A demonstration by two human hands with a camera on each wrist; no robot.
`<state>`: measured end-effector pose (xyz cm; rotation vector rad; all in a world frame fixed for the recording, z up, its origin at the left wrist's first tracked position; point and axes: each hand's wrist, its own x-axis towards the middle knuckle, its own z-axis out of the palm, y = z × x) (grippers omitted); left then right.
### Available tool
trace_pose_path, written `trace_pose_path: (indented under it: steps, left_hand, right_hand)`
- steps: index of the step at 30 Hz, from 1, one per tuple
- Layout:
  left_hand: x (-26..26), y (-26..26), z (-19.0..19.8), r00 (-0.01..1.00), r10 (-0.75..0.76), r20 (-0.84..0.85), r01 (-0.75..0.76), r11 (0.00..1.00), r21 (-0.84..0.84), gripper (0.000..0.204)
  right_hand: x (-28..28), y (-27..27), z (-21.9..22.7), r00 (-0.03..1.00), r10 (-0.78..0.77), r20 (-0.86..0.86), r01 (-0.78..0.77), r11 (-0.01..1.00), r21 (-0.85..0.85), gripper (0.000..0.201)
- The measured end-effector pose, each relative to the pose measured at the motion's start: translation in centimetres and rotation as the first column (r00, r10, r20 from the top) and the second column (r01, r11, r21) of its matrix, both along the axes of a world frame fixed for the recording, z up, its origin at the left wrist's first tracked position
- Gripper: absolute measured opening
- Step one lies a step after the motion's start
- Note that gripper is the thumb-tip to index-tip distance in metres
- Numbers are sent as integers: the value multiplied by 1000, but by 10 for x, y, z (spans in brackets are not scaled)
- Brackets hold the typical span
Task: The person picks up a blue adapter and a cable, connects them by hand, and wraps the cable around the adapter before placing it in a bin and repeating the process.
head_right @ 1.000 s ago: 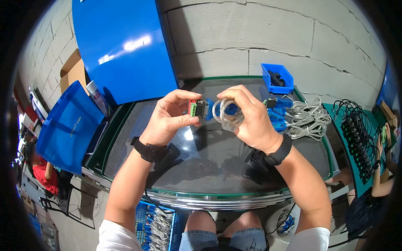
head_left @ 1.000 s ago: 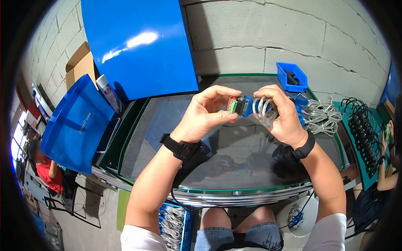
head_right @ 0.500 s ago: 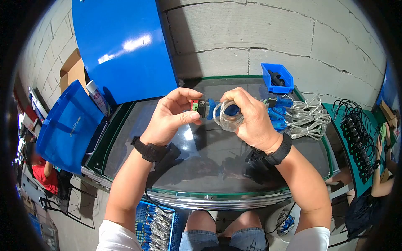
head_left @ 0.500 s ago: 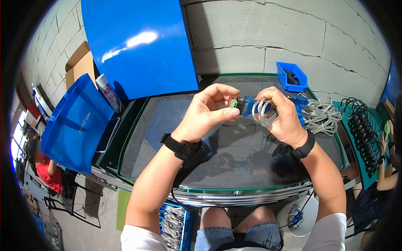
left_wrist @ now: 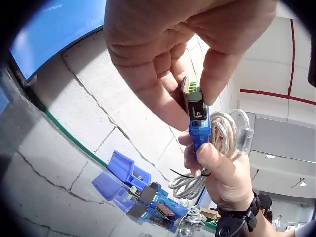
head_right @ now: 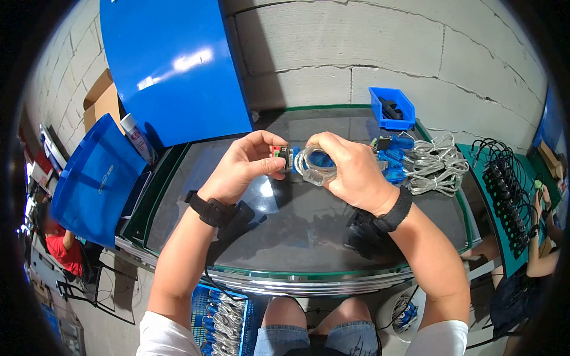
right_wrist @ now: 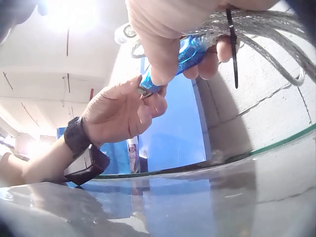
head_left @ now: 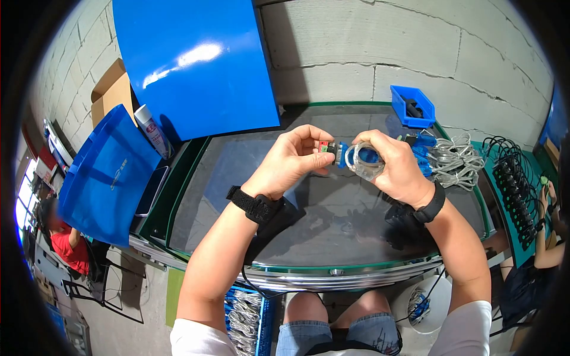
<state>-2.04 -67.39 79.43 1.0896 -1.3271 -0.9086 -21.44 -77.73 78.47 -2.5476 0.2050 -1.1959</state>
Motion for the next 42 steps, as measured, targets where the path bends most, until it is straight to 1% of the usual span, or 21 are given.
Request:
trace_pose_path:
  steps: [3,6,8,11,18,19,21,23,30,32,35,36,37,38,39,40,41,42]
  left_hand:
    - [-1,-1,-1,1000,1,11,-2,999,42,31]
    - [0,-1,1,999,15,36,-16,1000,25,31]
    - [2,-2,-1,999,15,45,-15,1000,12,23]
    - [1,-3,-3,999,38,31,-38,999,-4,27]
    - [1,-5,-5,998,65,17,-65,998,-27,24]
    - [2,-6,-5,996,83,38,-82,996,-28,24]
    - [2,-6,-4,993,102,58,-101,994,-31,23]
    - [2,-5,-1,997,79,-2,-79,997,2,23]
    - [4,-7,-2,997,73,7,-73,997,-10,23]
    - [5,-9,-4,998,39,-42,-40,999,-6,23]
    - [5,-9,-2,997,27,-68,-27,1000,-6,23]
    - [5,-9,-2,997,27,-68,-27,1000,-7,23]
    - [6,-9,-2,997,38,-62,-38,999,6,23]
    - [6,-9,-2,997,49,-57,-48,999,20,23]
    - [6,-9,-2,997,48,-55,-47,999,19,23]
    - [5,-10,-3,997,71,8,-70,997,-16,23]
    - [4,-11,-3,993,95,69,-91,994,-53,22]
    - [10,-11,-4,993,95,68,-91,994,-53,22]
  right_hand:
    - [0,1,1,1000,-9,-2,9,1000,-29,36]
    - [1,2,1,1000,-13,-8,12,999,-53,35]
    - [1,2,0,1000,-17,-12,16,997,-73,35]
    - [1,3,0,999,-45,-25,42,994,-100,36]
    - [1,5,3,995,-85,-44,77,986,-150,37]
    - [1,5,3,994,-93,-48,85,984,-156,37]
    - [1,5,3,995,-88,-38,81,984,-160,36]
    - [2,5,4,996,-80,-28,74,984,-164,36]
    - [2,5,4,996,-82,-21,78,985,-154,34]
    - [2,5,4,997,-77,-16,74,987,-145,34]
    - [2,4,3,996,-89,-11,87,986,-141,34]
    - [3,3,2,998,-58,11,59,993,-103,34]
    - [4,2,1,999,-28,35,30,997,-65,34]
    - [4,2,1,999,-28,37,30,997,-66,34]
    - [4,2,1,998,-70,1,70,994,-89,35]
    - [3,2,1,993,-114,-34,110,987,-113,35]
    - [2,3,2,993,-116,-33,112,987,-114,35]
    - [0,3,3,995,-98,4,98,991,-92,36]
